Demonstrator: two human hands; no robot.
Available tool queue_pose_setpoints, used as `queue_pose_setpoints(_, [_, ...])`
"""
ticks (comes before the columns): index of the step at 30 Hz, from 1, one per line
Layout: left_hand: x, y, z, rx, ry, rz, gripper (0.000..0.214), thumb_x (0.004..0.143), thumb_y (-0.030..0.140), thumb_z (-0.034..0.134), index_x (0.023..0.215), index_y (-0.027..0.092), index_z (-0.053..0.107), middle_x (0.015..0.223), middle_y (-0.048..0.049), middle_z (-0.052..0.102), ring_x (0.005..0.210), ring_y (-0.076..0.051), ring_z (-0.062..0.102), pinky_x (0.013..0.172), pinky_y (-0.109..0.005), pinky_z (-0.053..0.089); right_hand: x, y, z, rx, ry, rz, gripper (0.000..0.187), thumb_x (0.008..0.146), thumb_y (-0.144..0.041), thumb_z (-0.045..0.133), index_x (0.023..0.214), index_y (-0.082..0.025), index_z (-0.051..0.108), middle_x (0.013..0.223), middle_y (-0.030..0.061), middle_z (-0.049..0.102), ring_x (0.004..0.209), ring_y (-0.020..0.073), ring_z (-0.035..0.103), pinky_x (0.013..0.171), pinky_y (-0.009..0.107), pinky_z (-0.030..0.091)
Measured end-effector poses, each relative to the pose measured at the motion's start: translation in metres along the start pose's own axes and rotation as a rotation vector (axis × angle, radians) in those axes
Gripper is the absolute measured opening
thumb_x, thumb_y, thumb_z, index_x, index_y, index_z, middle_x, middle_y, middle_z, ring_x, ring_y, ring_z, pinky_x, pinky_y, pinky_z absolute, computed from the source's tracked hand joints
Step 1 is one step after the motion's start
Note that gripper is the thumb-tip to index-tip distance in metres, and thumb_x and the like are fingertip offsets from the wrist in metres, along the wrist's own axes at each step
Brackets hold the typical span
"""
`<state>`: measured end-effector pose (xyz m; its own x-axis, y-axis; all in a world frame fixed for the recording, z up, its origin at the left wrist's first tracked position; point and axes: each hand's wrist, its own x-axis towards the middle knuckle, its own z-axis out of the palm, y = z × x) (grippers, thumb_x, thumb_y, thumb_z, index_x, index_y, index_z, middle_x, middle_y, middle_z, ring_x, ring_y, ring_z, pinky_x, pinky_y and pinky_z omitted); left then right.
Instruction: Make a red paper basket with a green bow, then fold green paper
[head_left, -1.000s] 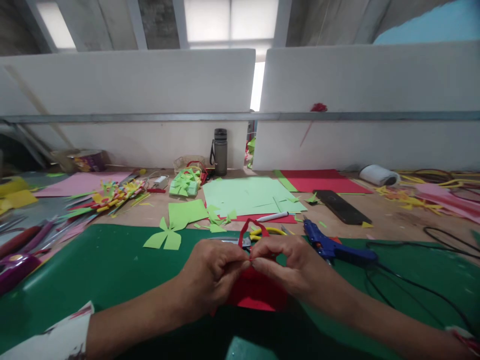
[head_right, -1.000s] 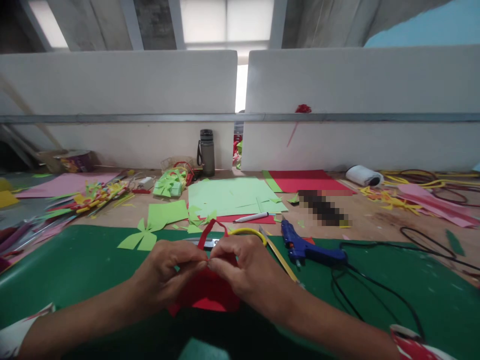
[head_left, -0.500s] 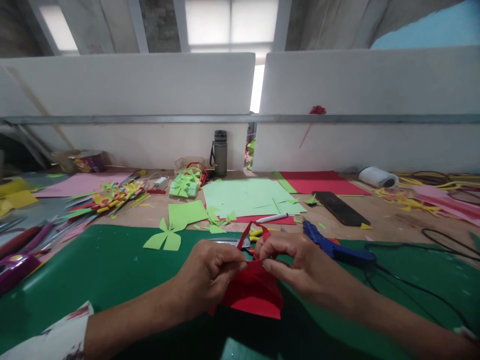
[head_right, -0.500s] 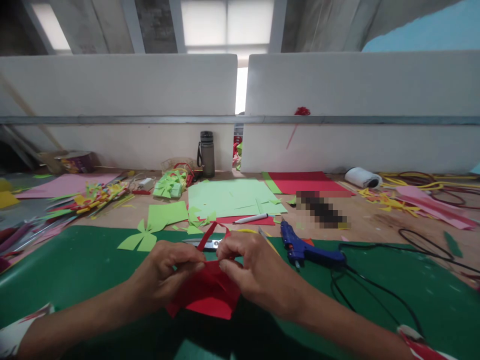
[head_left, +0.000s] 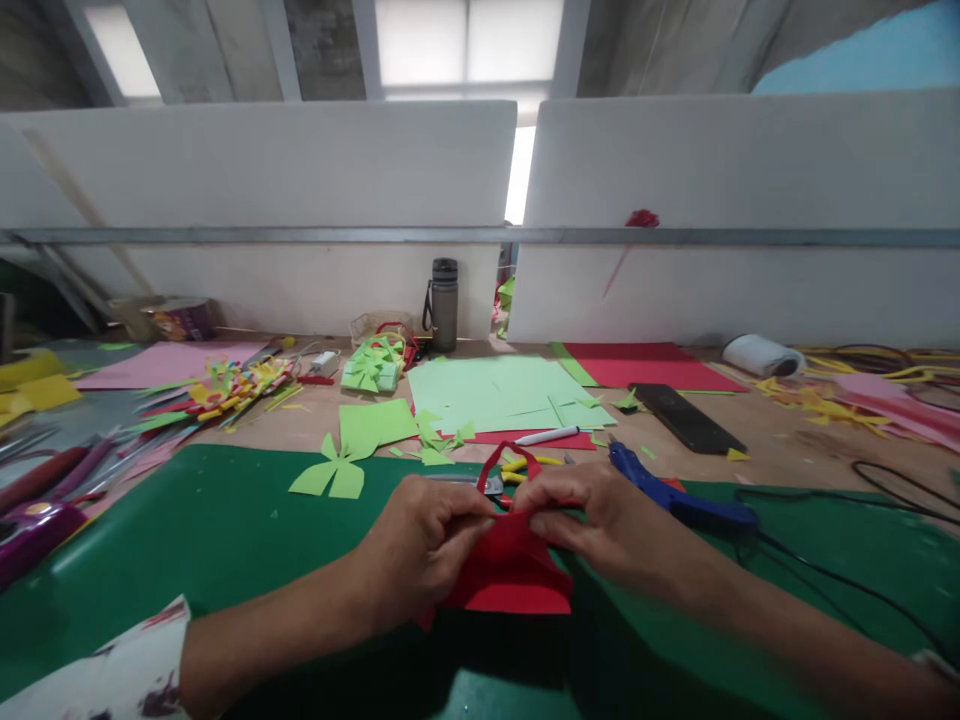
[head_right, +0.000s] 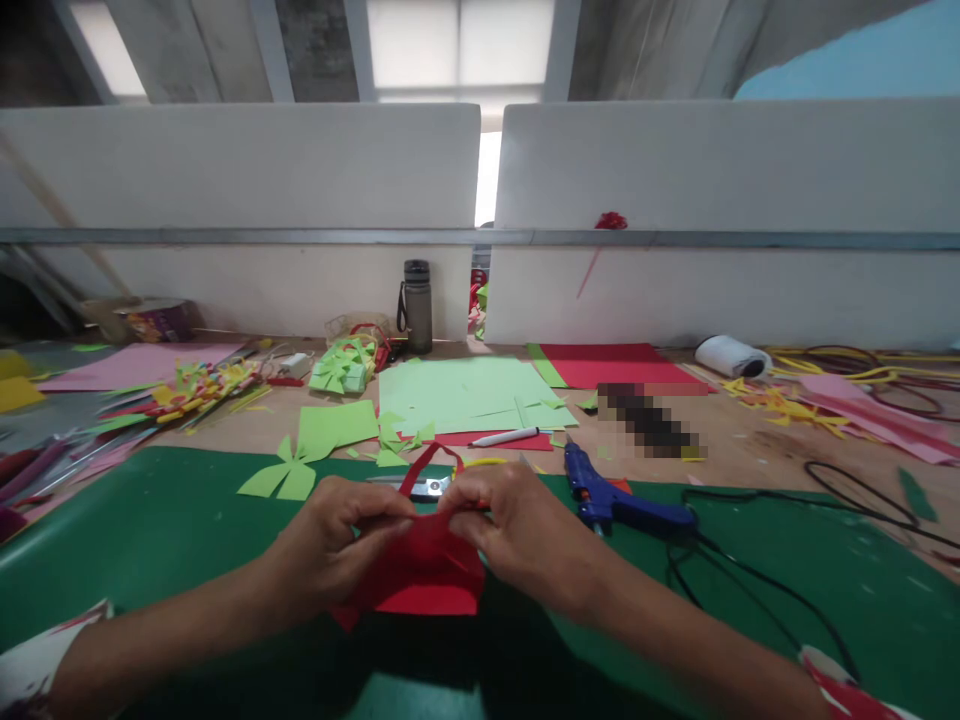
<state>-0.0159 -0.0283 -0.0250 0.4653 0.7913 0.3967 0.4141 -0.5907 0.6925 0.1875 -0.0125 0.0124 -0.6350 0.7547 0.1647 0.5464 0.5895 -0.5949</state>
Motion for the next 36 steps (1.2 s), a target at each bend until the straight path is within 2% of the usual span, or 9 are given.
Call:
queue_pose_setpoints(4, [-0.002, 0.002, 0.003, 0.083, -0.005, 0.018, 0.021, 0.081, 0.011, 0.046, 0.071, 0.014, 0.064, 0.056, 0.0018, 0.056, 0.05, -0.007, 0.045, 0.05, -0.018, 0.031, -0.001, -0.001, 0.005, -0.126, -0.014, -0.083, 0.022, 0.083, -0.008, 0.05, 0.083, -0.018, 0.07, 0.072, 0.0026, 0.066, 0.068, 0.0144, 0.057, 0.062, 0.025, 0.04])
queue_pose_setpoints(7, [-0.003, 0.003, 0.004, 0.135, -0.001, 0.024, 0.022, 0.081, 0.012, 0.046, 0.07, 0.014, 0.064, 0.055, 0.0013, 0.056, 0.049, -0.007, 0.045, 0.049, -0.018, 0.031, -0.001, 0.002, 0.01, -0.123, -0.009, -0.123, 0.023, 0.084, -0.008, 0.048, 0.082, -0.017, 0.069, 0.073, 0.0029, 0.066, 0.068, 0.0138, 0.057, 0.061, 0.025, 0.04])
queue_pose_setpoints(12, [-0.004, 0.005, 0.005, 0.159, 0.016, 0.021, 0.023, 0.082, 0.014, 0.046, 0.071, 0.014, 0.066, 0.056, -0.0001, 0.059, 0.05, -0.008, 0.047, 0.05, -0.019, 0.033, 0.0, 0.005, 0.017, -0.044, -0.01, -0.114, 0.023, 0.087, -0.013, 0.048, 0.076, -0.017, 0.068, 0.07, 0.001, 0.065, 0.064, 0.012, 0.053, 0.059, 0.023, 0.038])
queue_pose_setpoints(19, [-0.003, 0.005, 0.004, 0.142, -0.02, -0.012, 0.025, 0.082, 0.014, 0.047, 0.067, 0.014, 0.067, 0.052, 0.0016, 0.055, 0.047, -0.007, 0.044, 0.047, -0.018, 0.032, -0.004, 0.001, 0.017, -0.167, 0.023, -0.111, 0.023, 0.086, -0.013, 0.048, 0.068, -0.015, 0.062, 0.063, 0.0003, 0.056, 0.061, 0.0118, 0.046, 0.057, 0.025, 0.034])
queue_pose_setpoints(26, [-0.004, 0.004, 0.005, 0.147, -0.012, -0.014, 0.025, 0.082, 0.011, 0.048, 0.074, 0.016, 0.071, 0.055, 0.0005, 0.061, 0.047, -0.008, 0.049, 0.047, -0.017, 0.035, 0.0, 0.011, 0.027, -0.097, 0.037, -0.143, 0.027, 0.086, -0.016, 0.053, 0.06, -0.016, 0.059, 0.056, -0.0037, 0.047, 0.057, 0.01, 0.041, 0.052, 0.023, 0.029])
queue_pose_setpoints(31, [-0.005, 0.006, 0.004, 0.155, -0.044, -0.041, 0.026, 0.083, 0.01, 0.047, 0.075, 0.017, 0.071, 0.052, 0.0014, 0.06, 0.043, -0.007, 0.05, 0.043, -0.015, 0.035, -0.002, 0.007, 0.028, -0.076, 0.043, -0.105, 0.028, 0.089, -0.021, 0.051, 0.064, -0.016, 0.061, 0.059, -0.0024, 0.051, 0.057, 0.01, 0.043, 0.053, 0.023, 0.03])
queue_pose_setpoints(36, [-0.003, 0.009, 0.004, 0.122, -0.019, -0.026, 0.026, 0.081, 0.01, 0.047, 0.078, 0.017, 0.072, 0.053, 0.0006, 0.061, 0.044, -0.008, 0.053, 0.044, -0.016, 0.038, -0.001, 0.003, 0.029, -0.209, 0.128, -0.161, 0.026, 0.085, -0.014, 0.05, 0.061, -0.016, 0.059, 0.055, -0.0015, 0.052, 0.055, 0.0109, 0.042, 0.056, 0.025, 0.031])
